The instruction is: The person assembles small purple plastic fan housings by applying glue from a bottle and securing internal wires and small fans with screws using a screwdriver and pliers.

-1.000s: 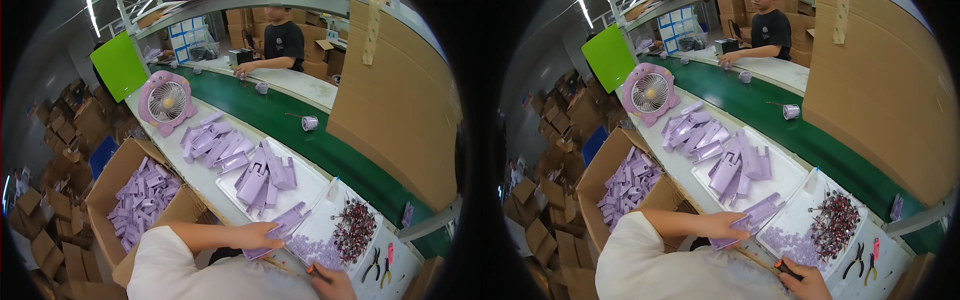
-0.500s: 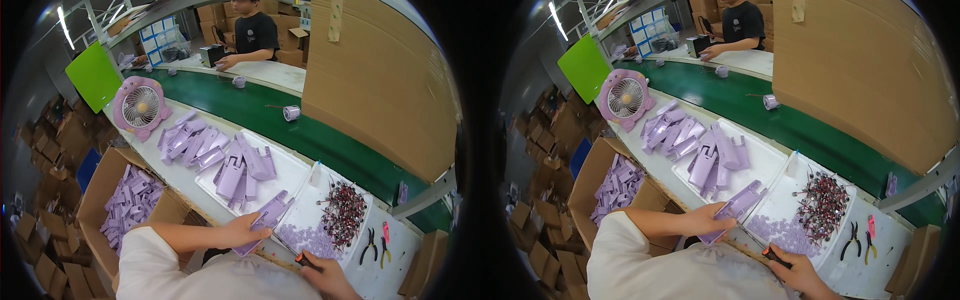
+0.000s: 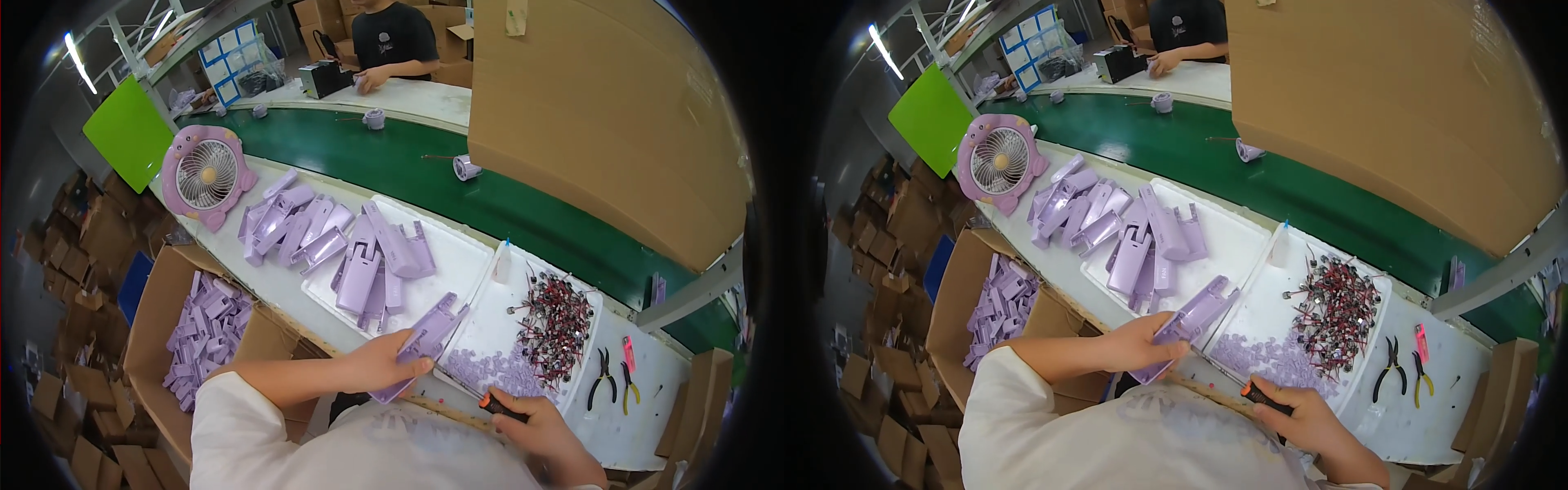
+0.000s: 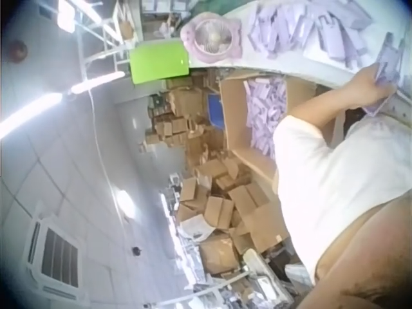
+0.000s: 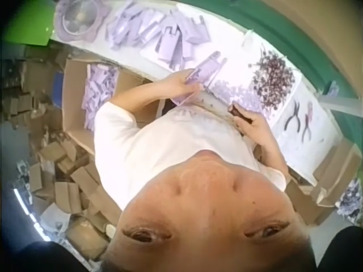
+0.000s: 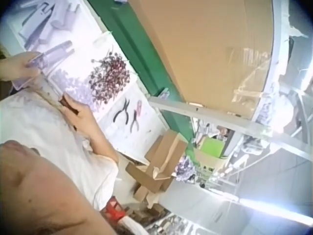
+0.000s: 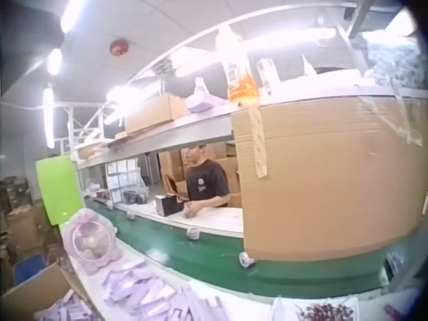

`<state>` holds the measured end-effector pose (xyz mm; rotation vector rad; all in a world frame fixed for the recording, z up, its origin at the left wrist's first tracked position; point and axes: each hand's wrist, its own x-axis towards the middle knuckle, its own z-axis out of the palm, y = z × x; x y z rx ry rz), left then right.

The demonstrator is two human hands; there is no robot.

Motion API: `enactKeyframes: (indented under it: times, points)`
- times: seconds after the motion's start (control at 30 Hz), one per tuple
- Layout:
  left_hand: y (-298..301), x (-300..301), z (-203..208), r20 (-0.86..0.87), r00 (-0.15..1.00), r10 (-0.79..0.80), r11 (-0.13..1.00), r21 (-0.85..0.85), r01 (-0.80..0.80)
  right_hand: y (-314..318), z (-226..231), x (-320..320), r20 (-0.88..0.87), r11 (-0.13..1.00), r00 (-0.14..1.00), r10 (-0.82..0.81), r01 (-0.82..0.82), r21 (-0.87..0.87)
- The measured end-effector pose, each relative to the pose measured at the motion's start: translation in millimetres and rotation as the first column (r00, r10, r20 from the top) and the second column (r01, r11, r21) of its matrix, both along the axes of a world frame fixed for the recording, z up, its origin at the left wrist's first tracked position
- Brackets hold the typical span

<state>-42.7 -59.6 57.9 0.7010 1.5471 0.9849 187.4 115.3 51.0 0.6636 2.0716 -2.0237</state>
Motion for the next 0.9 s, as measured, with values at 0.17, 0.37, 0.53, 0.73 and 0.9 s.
enactKeyframes:
  times: [0.17, 0.37, 0.53, 0.73, 0.9]
  points:
    - [9, 2, -2, 0.101, 0.976, 0.193, 0.973, 0.11, -0.204, -13, -4, -1, -0.093, 0.986, 0.994, -0.065, 0.079, 0.15]
    - [6, -11, 11, -0.122, 0.988, -0.093, 0.994, 0.041, 0.099, 0, 11, -1, -0.15, 0.982, 0.987, 0.061, -0.032, 0.188]
    - [15, -5, 1, -0.01, 0.996, 0.086, 0.99, 0.117, -0.084, -5, -3, -2, -0.178, 0.984, 0.984, 0.004, 0.028, 0.177]
    - [9, -9, 17, -0.013, 0.999, -0.043, 0.999, -0.019, 0.043, 6, 8, -3, -0.164, 0.98, 0.982, 0.089, -0.057, 0.193]
    - [17, -5, 0, -0.064, 0.98, 0.19, 0.978, 0.097, -0.184, -6, -6, -2, -0.258, 0.97, 0.966, -0.007, 0.07, 0.233]
